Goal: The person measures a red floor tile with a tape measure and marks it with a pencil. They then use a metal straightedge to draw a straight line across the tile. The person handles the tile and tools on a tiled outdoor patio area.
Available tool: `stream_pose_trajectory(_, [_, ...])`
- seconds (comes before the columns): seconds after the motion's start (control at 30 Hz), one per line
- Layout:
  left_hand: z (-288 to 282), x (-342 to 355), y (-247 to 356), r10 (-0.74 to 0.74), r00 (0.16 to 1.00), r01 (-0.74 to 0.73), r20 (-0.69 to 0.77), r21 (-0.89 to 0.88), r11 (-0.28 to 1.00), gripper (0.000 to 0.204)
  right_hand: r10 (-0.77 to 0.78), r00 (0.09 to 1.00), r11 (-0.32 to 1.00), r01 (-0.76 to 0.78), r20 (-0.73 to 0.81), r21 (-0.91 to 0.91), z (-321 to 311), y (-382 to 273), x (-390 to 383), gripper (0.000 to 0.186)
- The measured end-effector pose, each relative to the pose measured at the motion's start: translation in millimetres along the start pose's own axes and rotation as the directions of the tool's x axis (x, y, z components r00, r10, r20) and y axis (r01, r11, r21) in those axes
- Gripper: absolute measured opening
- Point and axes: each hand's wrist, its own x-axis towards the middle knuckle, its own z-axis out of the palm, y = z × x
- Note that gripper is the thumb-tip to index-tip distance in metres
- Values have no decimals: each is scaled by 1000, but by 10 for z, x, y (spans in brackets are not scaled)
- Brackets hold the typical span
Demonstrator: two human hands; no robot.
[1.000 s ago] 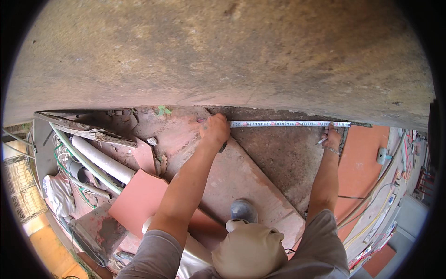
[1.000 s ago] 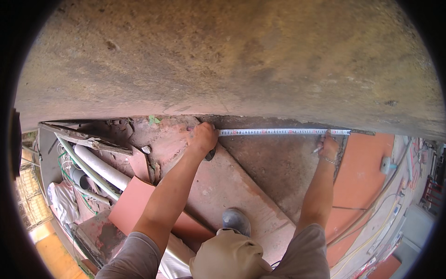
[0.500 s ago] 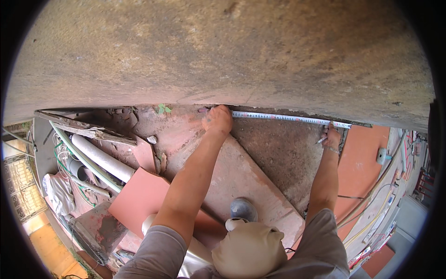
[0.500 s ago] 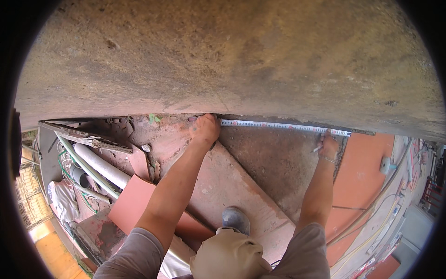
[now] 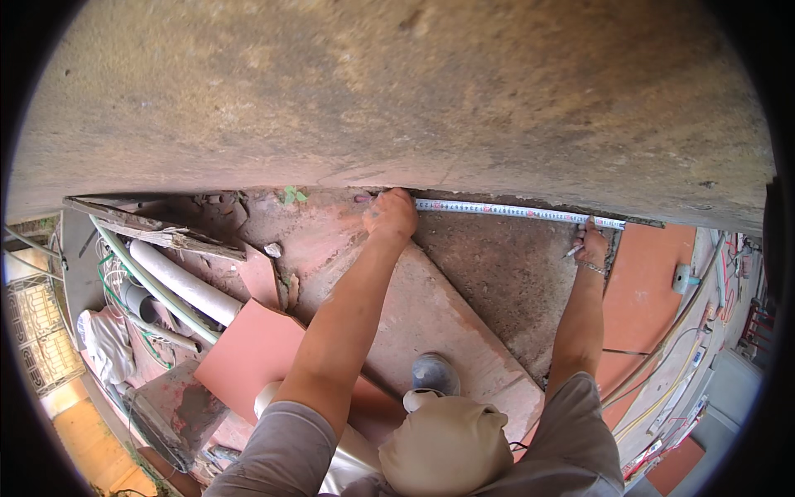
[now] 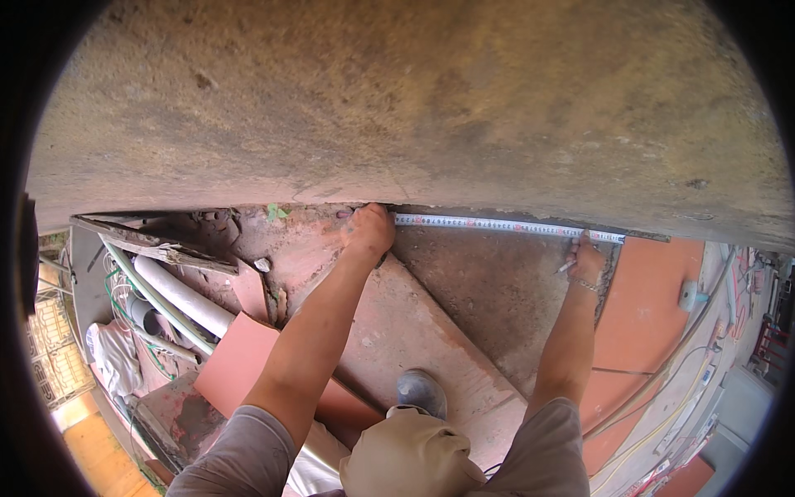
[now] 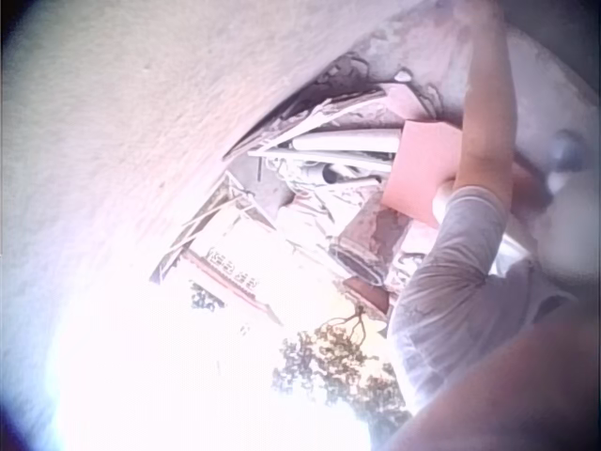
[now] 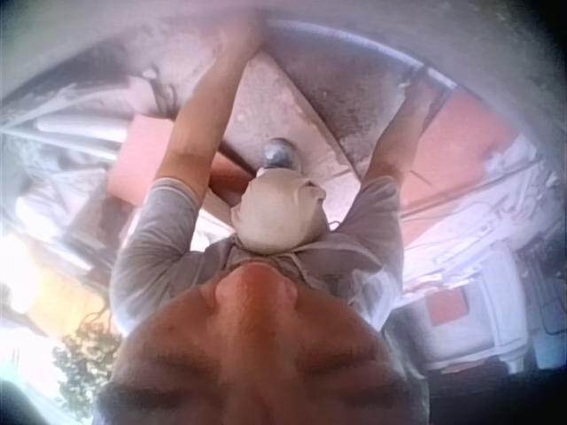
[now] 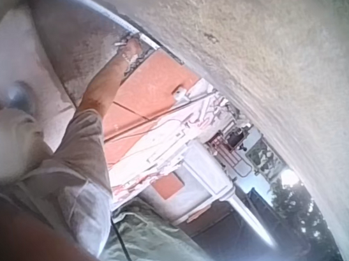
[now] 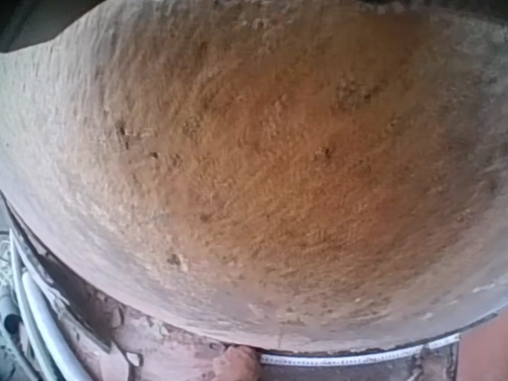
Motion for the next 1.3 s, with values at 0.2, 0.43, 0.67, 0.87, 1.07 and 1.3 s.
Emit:
stream_pose_trajectory(0.2, [195, 212, -137, 89, 993, -92, 71, 39, 995, 31, -4, 997, 999, 0, 82, 44, -11, 54, 13, 21])
stream_pose_trajectory(0.43, [207, 168, -127, 115, 989, -119, -90, -43, 992, 38, 32, 999, 999, -31, -22, 45, 136, -6, -189, 31])
stream_pose_trajectory(0.67, [192, 168, -157, 166, 977, -177, -131, -73, 982, 44, -21, 999, 997, 24, -43, 75, 189, -84, -318, 31])
stream_pose_trajectory(0.87, [118, 64, -98, 118, 990, -117, -81, 9, 993, 39, -99, 995, 993, 101, 29, -61, 109, -31, -147, 28])
stream_pose_trajectory(1.07, [2, 47, -32, -28, 1000, 28, -6, -75, 997, 40, 3, 1000, 999, -2, -18, 38, 145, -39, -115, 26])
stream_pose_trajectory(1.3, [-77, -2, -26, -14, 999, 17, 38, -94, 995, 46, -11, 999, 998, 14, -40, 65, 136, -67, -184, 25])
